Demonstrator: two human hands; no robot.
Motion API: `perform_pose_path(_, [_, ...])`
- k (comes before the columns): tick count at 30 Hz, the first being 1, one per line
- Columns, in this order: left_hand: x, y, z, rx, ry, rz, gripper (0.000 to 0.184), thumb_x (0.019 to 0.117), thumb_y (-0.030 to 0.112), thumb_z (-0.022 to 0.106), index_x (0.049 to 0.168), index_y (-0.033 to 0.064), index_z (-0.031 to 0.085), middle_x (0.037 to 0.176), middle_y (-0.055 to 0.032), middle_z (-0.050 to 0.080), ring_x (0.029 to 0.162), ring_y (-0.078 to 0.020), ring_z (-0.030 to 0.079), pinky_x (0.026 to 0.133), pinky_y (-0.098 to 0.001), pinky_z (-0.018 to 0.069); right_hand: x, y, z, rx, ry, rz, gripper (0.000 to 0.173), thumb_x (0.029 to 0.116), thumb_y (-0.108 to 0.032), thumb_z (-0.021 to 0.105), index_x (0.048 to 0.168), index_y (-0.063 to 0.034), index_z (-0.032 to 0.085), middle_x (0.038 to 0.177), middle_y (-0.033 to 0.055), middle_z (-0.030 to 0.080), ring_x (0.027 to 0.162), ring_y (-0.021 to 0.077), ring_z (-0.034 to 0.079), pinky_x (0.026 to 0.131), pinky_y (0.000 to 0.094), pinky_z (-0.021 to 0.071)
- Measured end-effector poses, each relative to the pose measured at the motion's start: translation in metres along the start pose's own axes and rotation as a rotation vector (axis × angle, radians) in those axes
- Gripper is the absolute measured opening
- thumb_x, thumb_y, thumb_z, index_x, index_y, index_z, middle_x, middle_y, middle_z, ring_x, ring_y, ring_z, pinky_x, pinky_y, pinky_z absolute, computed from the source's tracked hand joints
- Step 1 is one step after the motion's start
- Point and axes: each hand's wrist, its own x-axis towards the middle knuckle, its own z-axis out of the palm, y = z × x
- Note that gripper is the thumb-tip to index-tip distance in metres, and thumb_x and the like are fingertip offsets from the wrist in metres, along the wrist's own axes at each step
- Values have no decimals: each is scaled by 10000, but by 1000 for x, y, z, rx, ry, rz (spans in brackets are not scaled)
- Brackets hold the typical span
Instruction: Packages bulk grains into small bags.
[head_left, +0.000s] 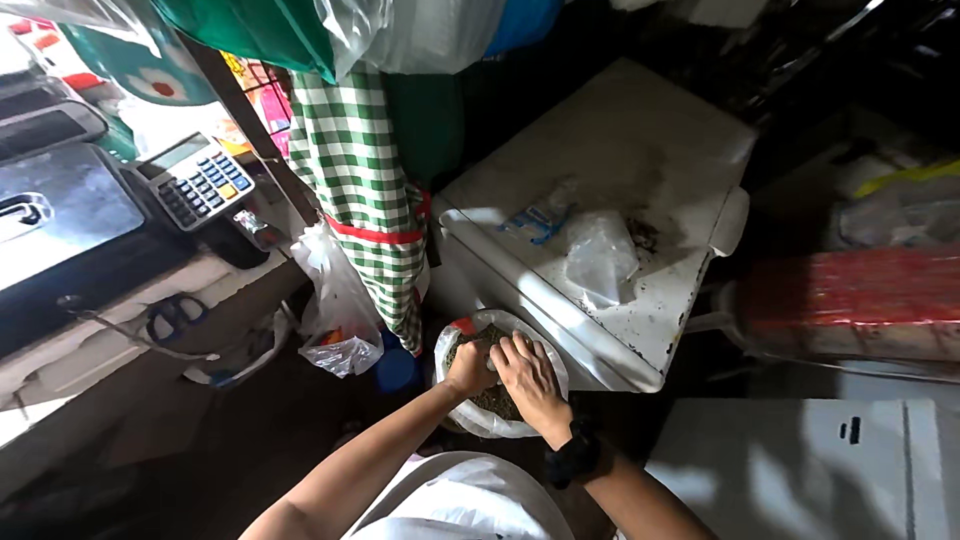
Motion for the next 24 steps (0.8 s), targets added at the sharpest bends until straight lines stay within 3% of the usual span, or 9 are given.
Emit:
perform_pose_path(2, [2, -3, 0, 5, 6, -6, 350, 867, 180, 732, 1118, -63, 704, 1125, -235, 710, 1090, -356, 683, 994, -519, 509, 0, 0, 2, -19, -5, -36, 216, 921, 33, 608, 1085, -52, 720, 1158, 189, 711, 1209, 384, 647, 911, 510, 559])
perform_pose_path(5, [5, -9, -2, -57, 11, -37, 371, 838, 169, 771, 1161, -8, 725, 1150, -210, 718, 1084, -337, 691, 988, -522, 516, 0, 7, -4, 102, -41, 18, 311, 911, 63, 611, 1185, -46, 712, 1278, 253, 660, 1267, 458, 596, 941, 590, 533])
perform_pose_path(9, [8, -13, -16, -103, 0, -134, 507, 823, 108, 799, 1312, 52, 681, 1229, -204, 701, 1099, -318, 697, 1006, -493, 530, -9, 42, -1, 327, -128, 268, 695, 666, 137, 746, 1329, -49, 646, 1372, 245, 600, 1316, 464, 533, 960, 621, 498])
perform_pose_path(11, [5, -12, -25, -123, 21, -160, 495, 825, 92, 802, 1302, 43, 682, 1212, -205, 701, 1076, -313, 699, 998, -492, 535, -15, 58, 13, 339, -285, 373, 791, 636, 127, 771, 1385, -49, 589, 1399, 235, 571, 1342, 437, 509, 1002, 584, 495])
perform_pose_path(12, [4, -11, -29, -148, 37, -164, 489, 821, 80, 806, 1292, 34, 683, 1185, -204, 708, 1007, -299, 720, 955, -481, 564, -18, 62, 25, 340, -373, 405, 779, 678, 136, 746, 1413, -49, 570, 1424, 241, 549, 1373, 442, 473, 1045, 583, 468])
perform_pose_path(15, [2, -10, -36, -150, 36, -184, 486, 829, 80, 800, 1299, 47, 681, 1187, -191, 710, 938, -276, 732, 913, -465, 586, -30, 51, 84, 324, -543, 428, 438, 993, 27, 519, 1414, -69, 594, 1480, 258, 514, 1436, 481, 396, 1127, 632, 379])
perform_pose_path(18, [5, -15, -40, -132, 52, -190, 488, 824, 83, 806, 1296, 55, 685, 1146, -197, 720, 900, -281, 730, 887, -473, 584, -28, 21, 119, 389, -646, 418, 390, 1017, 8, 491, 1357, -83, 659, 1484, 264, 517, 1439, 513, 368, 1133, 666, 343])
perform_pose_path(20, [6, -18, -43, -130, 56, -199, 491, 824, 73, 807, 1299, 58, 683, 1129, -193, 724, 878, -268, 731, 873, -462, 590, -18, 11, 122, 451, -696, 386, 427, 939, 52, 587, 1334, -88, 670, 1444, 256, 549, 1416, 512, 391, 1101, 670, 378])
perform_pose_path(24, [6, -21, -45, -140, 55, -195, 488, 830, 63, 800, 1303, 50, 680, 1147, -191, 723, 888, -265, 739, 876, -453, 599, -14, 29, 120, 557, -709, 391, 719, 668, 98, 786, 1342, -88, 622, 1414, 242, 555, 1363, 504, 437, 1029, 689, 424])
